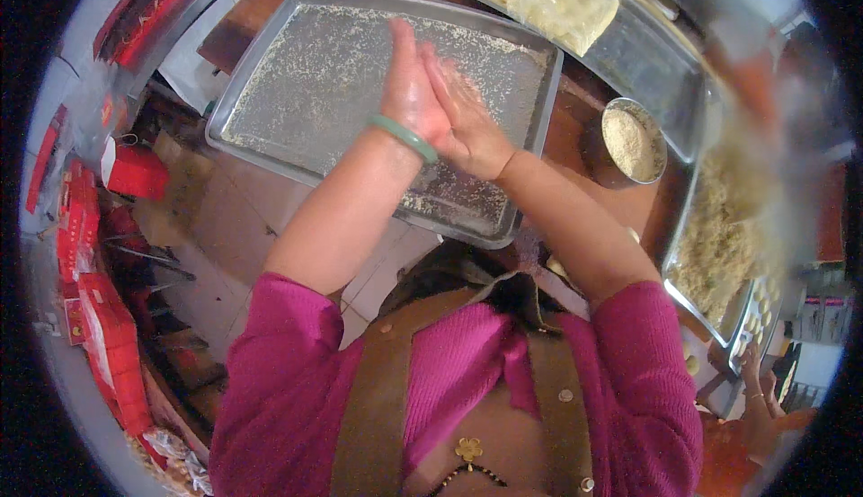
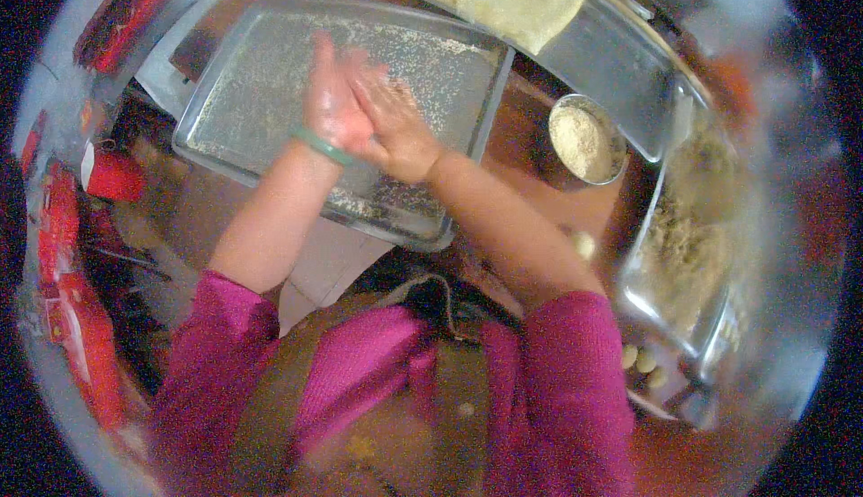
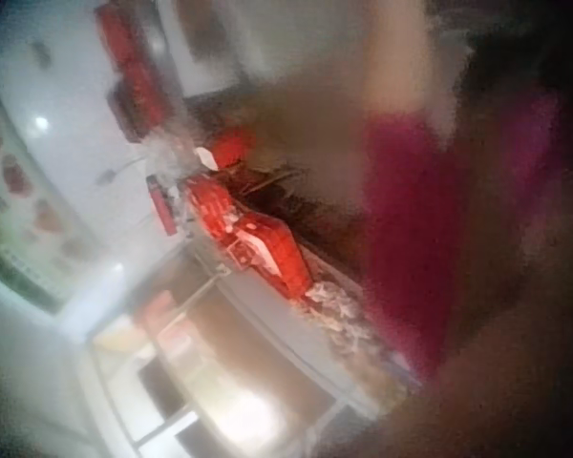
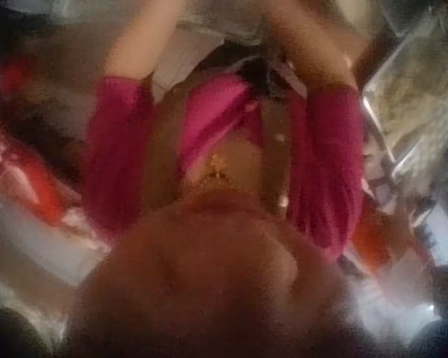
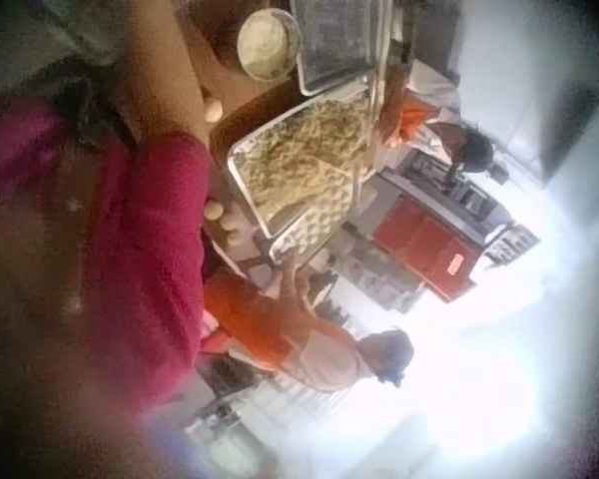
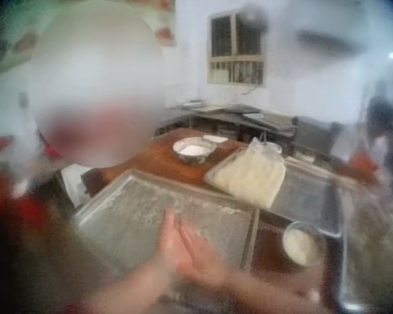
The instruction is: The person prepares filled dough balls by tearing small portions of dough from a long roll, flattening them by hand, adding a savory filling from a large tray, and pinching the dough to seal it before placing the finished balls onto a tray coated in sesame seeds.
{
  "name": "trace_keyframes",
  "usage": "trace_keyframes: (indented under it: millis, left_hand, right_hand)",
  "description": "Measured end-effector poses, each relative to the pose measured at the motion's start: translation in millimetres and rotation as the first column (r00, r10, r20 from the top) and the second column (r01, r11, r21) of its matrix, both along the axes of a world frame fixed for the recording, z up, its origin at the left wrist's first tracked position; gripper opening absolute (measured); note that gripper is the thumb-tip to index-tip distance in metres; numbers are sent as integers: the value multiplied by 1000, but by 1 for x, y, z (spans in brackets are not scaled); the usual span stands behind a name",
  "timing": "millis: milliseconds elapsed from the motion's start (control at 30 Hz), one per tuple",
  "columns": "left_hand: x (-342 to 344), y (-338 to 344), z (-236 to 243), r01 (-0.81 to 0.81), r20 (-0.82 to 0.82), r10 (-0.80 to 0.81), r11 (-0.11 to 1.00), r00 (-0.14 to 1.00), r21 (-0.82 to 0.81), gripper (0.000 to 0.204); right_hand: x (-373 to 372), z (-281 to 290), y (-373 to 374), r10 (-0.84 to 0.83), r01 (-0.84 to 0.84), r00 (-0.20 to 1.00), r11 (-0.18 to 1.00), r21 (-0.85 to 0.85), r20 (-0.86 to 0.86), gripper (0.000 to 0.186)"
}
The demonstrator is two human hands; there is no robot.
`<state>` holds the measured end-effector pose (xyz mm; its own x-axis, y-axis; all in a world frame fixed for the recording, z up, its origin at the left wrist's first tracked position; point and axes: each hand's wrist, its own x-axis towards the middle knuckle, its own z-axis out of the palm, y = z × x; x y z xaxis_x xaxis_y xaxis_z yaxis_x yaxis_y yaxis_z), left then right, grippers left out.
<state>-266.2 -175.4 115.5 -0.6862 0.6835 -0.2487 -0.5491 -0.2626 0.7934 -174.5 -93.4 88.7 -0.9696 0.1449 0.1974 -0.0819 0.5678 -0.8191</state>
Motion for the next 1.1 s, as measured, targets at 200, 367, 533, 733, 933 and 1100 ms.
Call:
trace_keyframes:
  millis: [200,367,533,733,933,1100]
  left_hand:
    - [-9,-22,13,70,-541,-57,998,839,2,74]
    - [-5,-16,-23,25,-901,-266,956,-343,-292,60]
    - [-29,-24,-21,-377,-849,-478,846,-226,-376,57]
    - [-15,-26,-23,-266,-709,-605,796,-362,-543,59]
    - [8,-28,-2,-60,-909,-241,970,-341,-235,67]
    - [-7,-66,-24,-524,-724,-620,743,-303,-417,58]
  right_hand:
    - [6,32,20,39,-201,979,366,909,201,60]
    - [7,23,17,92,-216,976,515,830,197,39]
    - [28,25,19,146,-216,975,472,855,165,33]
    - [32,41,18,136,-239,971,468,851,197,40]
    - [17,-14,34,207,-97,977,652,752,-53,41]
    - [42,63,33,106,69,979,637,767,-176,50]
